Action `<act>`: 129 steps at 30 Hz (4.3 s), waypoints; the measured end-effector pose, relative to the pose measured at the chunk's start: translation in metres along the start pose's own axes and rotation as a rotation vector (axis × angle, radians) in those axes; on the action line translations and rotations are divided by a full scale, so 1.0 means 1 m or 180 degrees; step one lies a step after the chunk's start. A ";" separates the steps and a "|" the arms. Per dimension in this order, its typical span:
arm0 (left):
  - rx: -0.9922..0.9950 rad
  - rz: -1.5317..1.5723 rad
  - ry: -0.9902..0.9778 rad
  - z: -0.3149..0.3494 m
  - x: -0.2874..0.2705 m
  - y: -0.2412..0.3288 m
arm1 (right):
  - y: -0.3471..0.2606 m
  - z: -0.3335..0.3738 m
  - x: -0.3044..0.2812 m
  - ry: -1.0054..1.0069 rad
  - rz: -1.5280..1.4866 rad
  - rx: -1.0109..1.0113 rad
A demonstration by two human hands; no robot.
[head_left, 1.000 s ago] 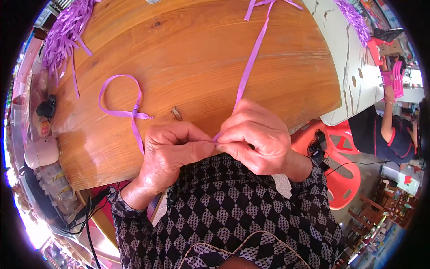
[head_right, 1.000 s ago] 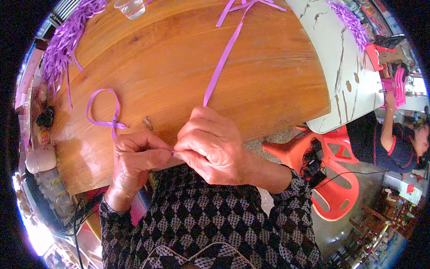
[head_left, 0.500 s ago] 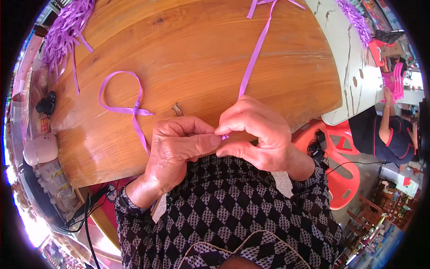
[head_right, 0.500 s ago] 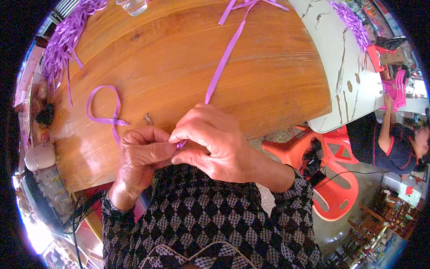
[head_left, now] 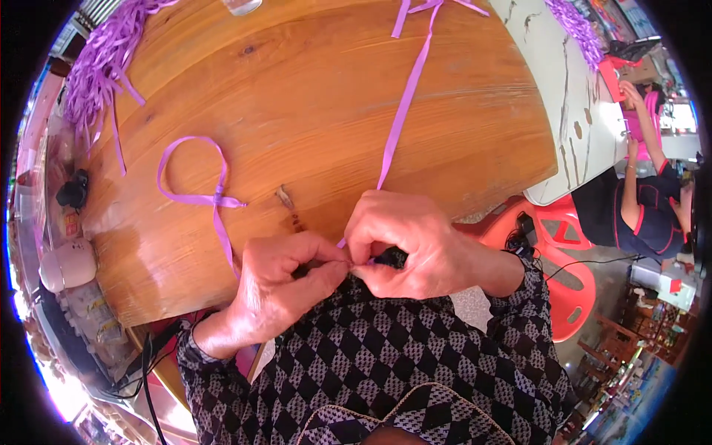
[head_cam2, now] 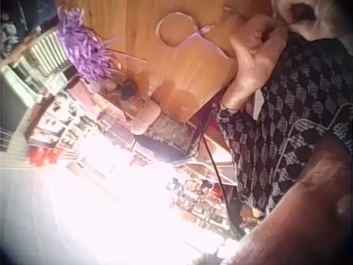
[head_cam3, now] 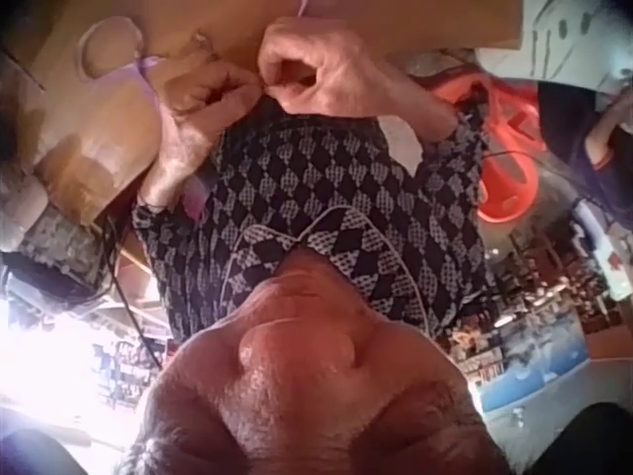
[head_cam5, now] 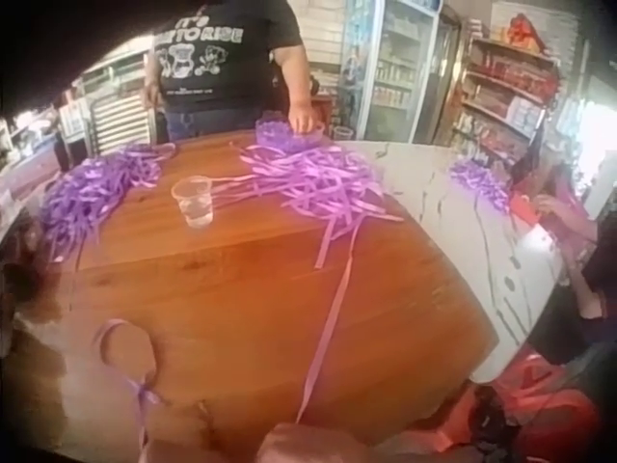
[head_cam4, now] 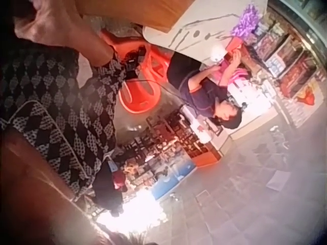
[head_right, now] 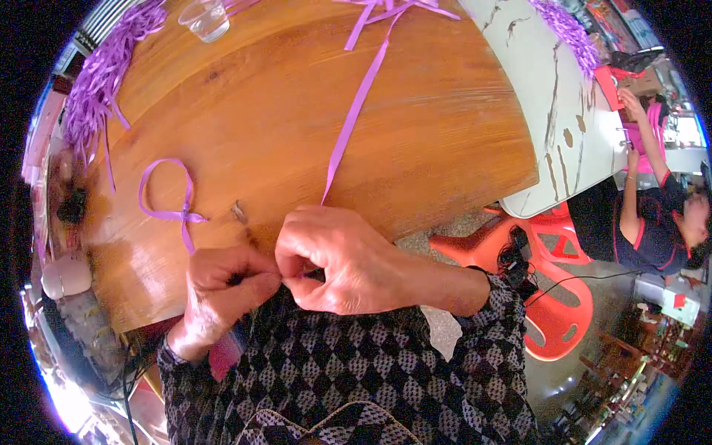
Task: The person ties knots in purple ribbons by hand, using their fingers to loop and pull the material into small, tight bundles. They repeat this process along the length of each ribbon before setting it aside on the wooden table.
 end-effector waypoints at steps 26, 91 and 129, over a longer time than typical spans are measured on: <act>0.1385 -0.2820 0.1217 0.011 -0.088 -0.005 | 0.016 0.052 -0.117 0.2467 -0.0483 0.0578; 0.2079 0.2891 0.2001 0.076 -0.157 -0.045 | 0.031 0.085 -0.145 0.2562 -0.2423 -0.0505; 0.1155 -0.0004 0.1349 -0.009 -0.003 -0.012 | -0.002 -0.021 0.002 0.0807 -0.1546 0.0896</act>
Point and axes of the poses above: each hand's wrist, its own z-axis away from the middle knuckle, its own x-axis out of the palm, y = z × x, the point moved 1 cm from there along -z, towards the middle knuckle, and after that the axes turned 10 degrees about -y, right-handed, at the moved point
